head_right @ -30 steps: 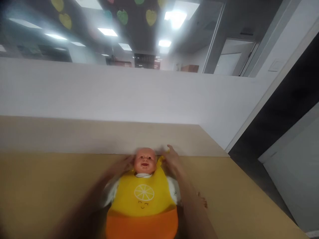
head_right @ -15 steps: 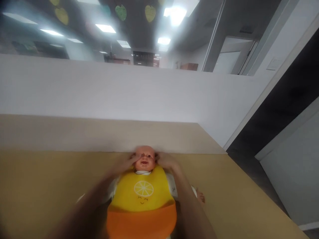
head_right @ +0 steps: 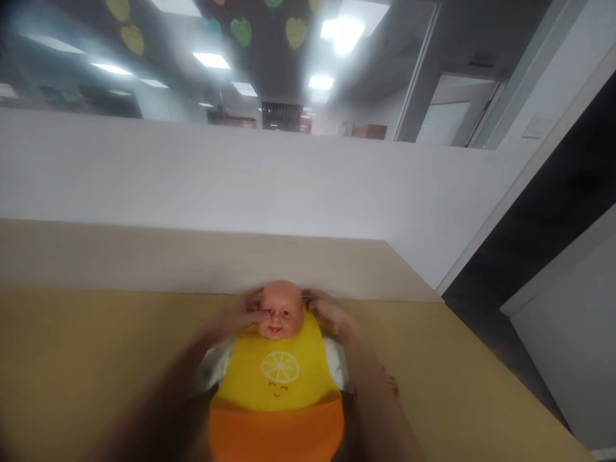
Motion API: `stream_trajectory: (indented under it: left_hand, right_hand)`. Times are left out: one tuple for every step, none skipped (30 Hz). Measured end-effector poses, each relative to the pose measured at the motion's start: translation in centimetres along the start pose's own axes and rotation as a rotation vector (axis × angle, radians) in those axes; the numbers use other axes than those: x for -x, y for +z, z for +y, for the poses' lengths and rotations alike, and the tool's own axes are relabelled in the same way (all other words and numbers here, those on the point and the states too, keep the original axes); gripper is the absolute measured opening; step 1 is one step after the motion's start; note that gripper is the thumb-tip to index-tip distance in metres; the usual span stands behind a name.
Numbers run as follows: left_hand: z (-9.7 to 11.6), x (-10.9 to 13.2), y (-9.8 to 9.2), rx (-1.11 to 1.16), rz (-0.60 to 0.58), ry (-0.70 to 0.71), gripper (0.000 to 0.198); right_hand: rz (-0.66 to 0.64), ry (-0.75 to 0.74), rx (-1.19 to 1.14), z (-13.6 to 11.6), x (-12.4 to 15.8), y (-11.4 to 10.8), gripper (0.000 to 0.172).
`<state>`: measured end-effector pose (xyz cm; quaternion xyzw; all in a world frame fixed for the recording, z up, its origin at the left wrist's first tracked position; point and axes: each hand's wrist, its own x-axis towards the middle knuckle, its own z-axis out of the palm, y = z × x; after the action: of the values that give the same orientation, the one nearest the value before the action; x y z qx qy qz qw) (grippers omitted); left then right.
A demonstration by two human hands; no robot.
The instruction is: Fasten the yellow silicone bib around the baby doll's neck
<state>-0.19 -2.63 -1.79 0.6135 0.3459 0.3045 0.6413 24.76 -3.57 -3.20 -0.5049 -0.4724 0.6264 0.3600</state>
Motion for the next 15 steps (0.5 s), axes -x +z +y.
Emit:
stream_trajectory:
  left_hand:
    - [0.1,0.1,0.0,0.017,-0.015,0.005,0.087]
    - [0.1,0.1,0.0,0.034,-0.031,0.012,0.089]
    - [0.2,0.2,0.0,0.052,-0.049,0.022,0.091]
    - [0.2,0.3,0.0,0.067,-0.070,0.034,0.092]
    - [0.3,0.3,0.1,0.079,-0.092,0.052,0.093]
    - [0.3,0.4,0.2,0.084,-0.114,0.073,0.094]
    - [0.4,0.5,0.3,0.084,-0.137,0.096,0.094]
    - [0.5,0.6,0.4,0.084,-0.159,0.119,0.095]
    - [0.5,0.7,0.6,0.085,-0.179,0.138,0.096]
    - [0.6,0.8,0.8,0.089,-0.198,0.151,0.097]
    - [0.7,0.9,1.0,0.091,-0.212,0.157,0.098]
    - [0.8,1.1,1.2,0.088,-0.221,0.161,0.100]
    - [0.9,1.2,1.4,0.076,-0.221,0.166,0.101]
    - [1.1,1.4,1.7,0.051,-0.210,0.173,0.101]
    - [1.2,1.7,1.9,0.011,-0.194,0.177,0.102]
  right_hand:
    - [0.003,0.005,-0.021,0.0,-0.1,0.1,0.052]
    - [0.010,0.002,-0.033,0.1,-0.3,0.2,0.044]
    - [0.018,-0.001,-0.034,0.3,-0.5,0.3,0.036]
    - [0.027,-0.004,-0.030,0.5,-0.7,0.4,0.030]
    - [0.035,-0.005,-0.027,0.7,-0.9,0.4,0.027]
    - [0.039,-0.004,-0.027,1.0,-1.1,0.5,0.025]
    - [0.043,0.001,-0.024,1.3,-1.3,0.5,0.025]
    - [0.055,0.003,-0.015,1.5,-1.4,0.6,0.026]
    - [0.078,-0.005,0.011,1.7,-1.4,0.6,0.027]
    - [0.112,-0.021,0.050,1.9,-1.3,0.7,0.027]
    - [0.151,-0.038,0.096,2.0,-1.2,0.8,0.028]
    - [0.189,-0.053,0.142,2.0,-1.0,0.8,0.028]
    - [0.219,-0.068,0.177,1.9,-0.8,0.9,0.029]
    - [0.240,-0.082,0.201,1.9,-0.5,0.9,0.028]
    - [0.253,-0.095,0.215,1.8,-0.3,1.0,0.027]
